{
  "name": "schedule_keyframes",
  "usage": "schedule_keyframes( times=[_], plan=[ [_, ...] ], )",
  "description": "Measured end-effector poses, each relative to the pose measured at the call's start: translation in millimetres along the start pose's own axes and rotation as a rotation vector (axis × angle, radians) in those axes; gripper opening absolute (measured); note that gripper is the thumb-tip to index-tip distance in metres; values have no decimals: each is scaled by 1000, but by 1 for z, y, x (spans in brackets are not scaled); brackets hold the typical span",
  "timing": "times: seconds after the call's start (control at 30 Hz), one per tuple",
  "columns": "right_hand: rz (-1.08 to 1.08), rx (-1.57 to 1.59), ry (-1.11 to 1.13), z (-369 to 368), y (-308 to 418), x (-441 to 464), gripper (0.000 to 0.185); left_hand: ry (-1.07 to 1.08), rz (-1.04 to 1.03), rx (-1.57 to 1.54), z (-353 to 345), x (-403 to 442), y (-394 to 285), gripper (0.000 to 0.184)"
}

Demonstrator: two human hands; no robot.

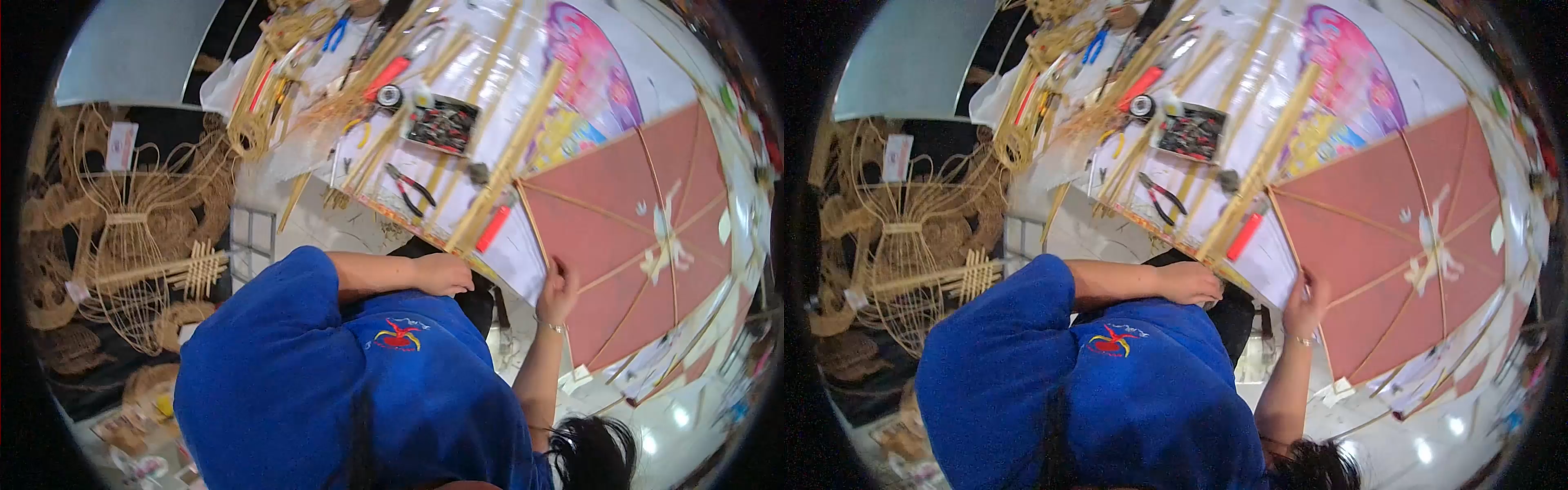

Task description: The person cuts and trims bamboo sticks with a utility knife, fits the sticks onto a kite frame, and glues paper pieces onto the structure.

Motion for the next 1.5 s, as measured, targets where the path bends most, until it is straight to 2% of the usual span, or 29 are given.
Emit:
schedule_keyframes(
  times=[0.07,0.1,0.17,0.2,0.23,0.3,0.37,0.47,0.53,0.63,0.67,0.7,0.77,0.83,0.93,1.03,1.1,1.17,1.27,1.37,1.5],
  plan=[
    [143,117,141,-72,46,59,25,-75,64,-29,18,-29,27,18],
    [258,76,183,-106,75,90,28,-102,92,-38,26,-43,40,18],
    [239,130,261,-172,110,145,35,-119,183,-15,31,-68,64,18],
    [441,51,205,-207,115,169,39,-124,221,1,31,-78,77,18],
    [443,42,210,-237,119,194,44,-119,255,15,29,-89,85,19],
    [465,-172,174,-279,131,228,46,-216,283,-55,38,-107,92,17],
    [461,-262,255,-312,128,245,45,-239,324,-111,38,-118,101,15],
    [335,-352,446,-333,118,252,32,-230,367,-156,35,-128,108,15],
    [353,-254,420,-313,125,240,31,-138,381,-158,37,-122,107,16],
    [449,99,107,-258,120,202,30,-21,356,-93,40,-108,102,16],
    [453,146,8,-216,123,180,28,4,347,-86,41,-102,98,17],
    [454,135,-18,-187,118,155,30,73,332,-52,38,-95,93,17],
    [372,41,-239,-115,98,91,33,181,318,19,33,-80,82,17],
    [118,1,-276,-53,64,26,35,323,246,70,18,-60,71,17],
    [-233,-202,-590,35,18,-96,37,477,106,187,-10,-27,48,16],
    [-558,-195,-846,90,-34,-222,40,593,64,241,-48,5,20,17],
    [-576,-21,-1157,108,-65,-299,37,631,60,284,-77,24,-5,17],
    [-680,79,-1264,119,-96,-356,34,695,80,327,-108,34,-11,18],
    [-729,241,-1341,136,-117,-384,33,730,145,356,-142,46,-20,18],
    [-869,301,-1192,140,-140,-393,31,763,232,373,-158,55,-23,18],
    [-800,290,-1165,147,-154,-394,30,764,252,433,-172,65,-34,18]
  ],
)
Point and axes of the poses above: each hand's wrist, its own x-axis towards the middle knuckle, its own z-axis out of the back of the hand, y = z × x, the point moved 8 cm from there along x, towards the middle knuckle, and after that the axes turned 15 degrees about z, right-handed, at the moved point
